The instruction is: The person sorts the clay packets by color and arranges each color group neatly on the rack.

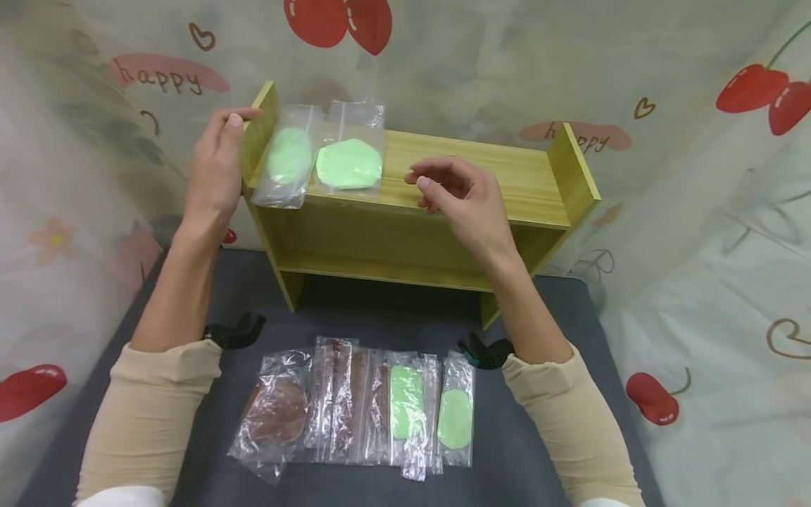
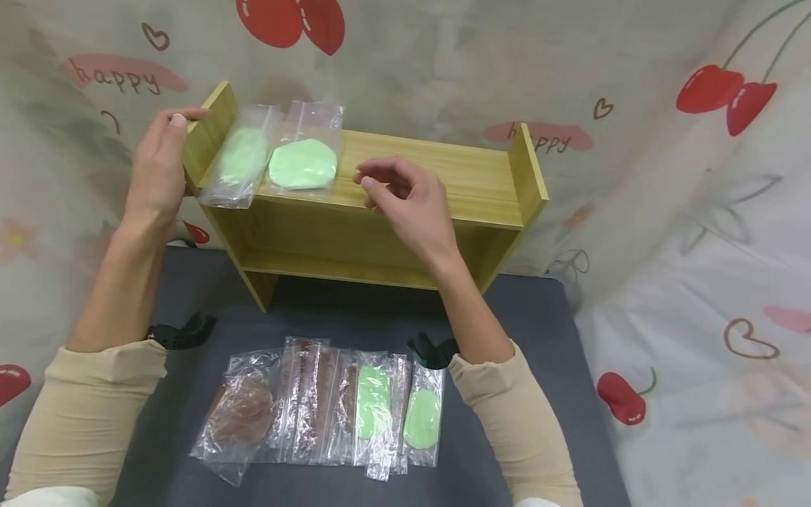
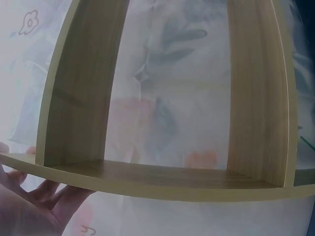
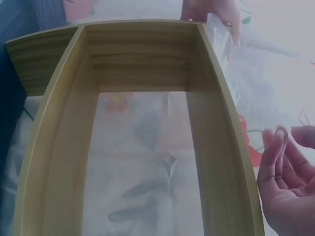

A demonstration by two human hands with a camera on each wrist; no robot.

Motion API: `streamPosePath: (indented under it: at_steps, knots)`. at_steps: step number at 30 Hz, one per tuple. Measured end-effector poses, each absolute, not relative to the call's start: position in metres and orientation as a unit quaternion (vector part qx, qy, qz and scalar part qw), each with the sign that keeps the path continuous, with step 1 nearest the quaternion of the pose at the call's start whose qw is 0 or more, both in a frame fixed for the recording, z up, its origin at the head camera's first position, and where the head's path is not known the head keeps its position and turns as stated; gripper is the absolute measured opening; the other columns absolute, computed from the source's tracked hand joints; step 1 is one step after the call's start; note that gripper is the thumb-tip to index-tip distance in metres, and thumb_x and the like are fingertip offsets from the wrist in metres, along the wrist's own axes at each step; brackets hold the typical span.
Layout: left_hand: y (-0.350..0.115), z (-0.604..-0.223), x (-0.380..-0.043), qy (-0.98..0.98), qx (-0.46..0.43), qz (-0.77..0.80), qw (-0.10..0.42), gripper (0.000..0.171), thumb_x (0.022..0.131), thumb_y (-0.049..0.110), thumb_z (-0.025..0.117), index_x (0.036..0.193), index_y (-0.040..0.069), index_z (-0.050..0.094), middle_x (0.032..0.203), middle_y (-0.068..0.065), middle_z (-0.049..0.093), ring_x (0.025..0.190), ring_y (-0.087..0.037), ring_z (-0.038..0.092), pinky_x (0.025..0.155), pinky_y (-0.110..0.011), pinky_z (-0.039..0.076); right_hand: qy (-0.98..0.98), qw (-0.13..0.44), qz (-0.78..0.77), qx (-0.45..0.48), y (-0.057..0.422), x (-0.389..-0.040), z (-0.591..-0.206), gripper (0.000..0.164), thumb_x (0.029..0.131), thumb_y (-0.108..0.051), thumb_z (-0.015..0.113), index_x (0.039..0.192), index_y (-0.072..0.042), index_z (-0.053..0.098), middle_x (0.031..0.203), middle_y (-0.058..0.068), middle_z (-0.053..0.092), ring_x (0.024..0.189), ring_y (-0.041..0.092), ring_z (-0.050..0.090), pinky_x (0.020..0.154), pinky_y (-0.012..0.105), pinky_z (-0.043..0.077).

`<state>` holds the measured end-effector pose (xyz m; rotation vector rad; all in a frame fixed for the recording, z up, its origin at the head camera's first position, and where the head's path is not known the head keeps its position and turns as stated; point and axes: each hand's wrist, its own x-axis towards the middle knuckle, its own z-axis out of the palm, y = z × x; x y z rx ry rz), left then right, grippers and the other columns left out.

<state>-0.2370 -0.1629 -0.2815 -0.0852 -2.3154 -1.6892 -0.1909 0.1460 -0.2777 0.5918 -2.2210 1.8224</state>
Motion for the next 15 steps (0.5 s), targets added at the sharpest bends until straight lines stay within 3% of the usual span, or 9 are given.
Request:
streamPosePath:
  at_steps: [15]
  knots:
    - [-0.168,-0.277,-0.236,-0.788,-0.050,-0.607,0.089,0.044,0.107,0.033,0.028,0.146,0.027,0.050,0.156,0.008,0.036,0.135,-0.011,0.032,0.111,-0.033,0.021,-0.762,0.093,0.591,0.247,0.168,-0.161,-0.302,0.022,0.095,-0.005,0.066,0.115,0.000,0.070,0.109,0.015,0.071,0.083,0.024,0.066,0.075,0.031,0.055]
